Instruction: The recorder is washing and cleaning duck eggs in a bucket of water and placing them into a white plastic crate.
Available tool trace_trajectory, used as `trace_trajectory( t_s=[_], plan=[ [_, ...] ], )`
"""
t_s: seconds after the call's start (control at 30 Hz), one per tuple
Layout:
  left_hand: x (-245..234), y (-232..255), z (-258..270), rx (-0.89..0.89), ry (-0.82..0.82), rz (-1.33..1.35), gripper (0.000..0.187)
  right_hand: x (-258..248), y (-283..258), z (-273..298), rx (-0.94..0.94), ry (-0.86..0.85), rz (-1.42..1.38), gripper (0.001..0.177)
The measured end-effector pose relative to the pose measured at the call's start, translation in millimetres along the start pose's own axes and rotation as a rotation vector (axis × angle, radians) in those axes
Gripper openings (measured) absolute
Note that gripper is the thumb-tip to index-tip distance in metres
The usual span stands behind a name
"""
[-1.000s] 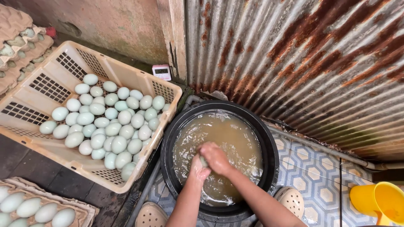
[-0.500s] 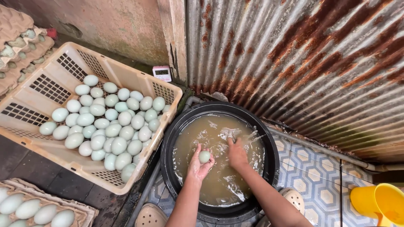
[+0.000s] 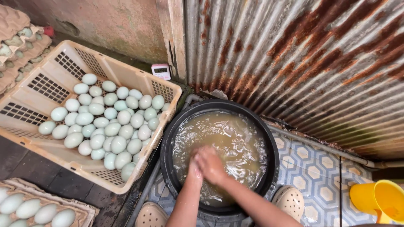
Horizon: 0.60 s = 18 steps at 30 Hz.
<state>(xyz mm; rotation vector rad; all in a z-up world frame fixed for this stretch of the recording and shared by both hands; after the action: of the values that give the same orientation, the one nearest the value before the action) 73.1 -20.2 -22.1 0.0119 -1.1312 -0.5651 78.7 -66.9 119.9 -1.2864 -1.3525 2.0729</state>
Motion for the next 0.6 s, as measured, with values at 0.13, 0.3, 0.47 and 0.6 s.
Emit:
trace_trajectory(
  t_s=[0.13,0.3,0.47,0.6],
  plan=[
    [-52.6,-15.2,-33.6,0.064,-0.119,-0.011,0.031,-2.4,-35.1,10.4,-0.223,0.068,0.333,0.041],
    [3.9,5.6,-1.4,0.024,0.048,0.047,0.031,1.4,-9.6,-0.6,0.100,0.026,0.072,0.048],
    [-48.2,-10.0,-34.7,0.087,-0.048,0.150,0.029,1.4,9.6,-14.8,0.045,-0.026,0.020,0.043],
    [-26.1,0.7,-30.7,0.153,-0.393,0.055,0.025,-3.8,-17.2,0.0,0.082,0.073,0.164,0.035]
  ],
)
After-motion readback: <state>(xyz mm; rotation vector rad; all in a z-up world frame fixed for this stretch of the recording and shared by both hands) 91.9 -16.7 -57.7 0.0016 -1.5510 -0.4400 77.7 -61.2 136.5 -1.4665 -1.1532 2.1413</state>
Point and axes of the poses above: each hand's wrist, its own z-axis away from the middle knuckle, its own x-axis out of the palm, y = z × x, the point moved 9 cm from there along -z, towards the middle knuckle, and after that the axes turned 13 degrees about -y, right-handed, at the moved point
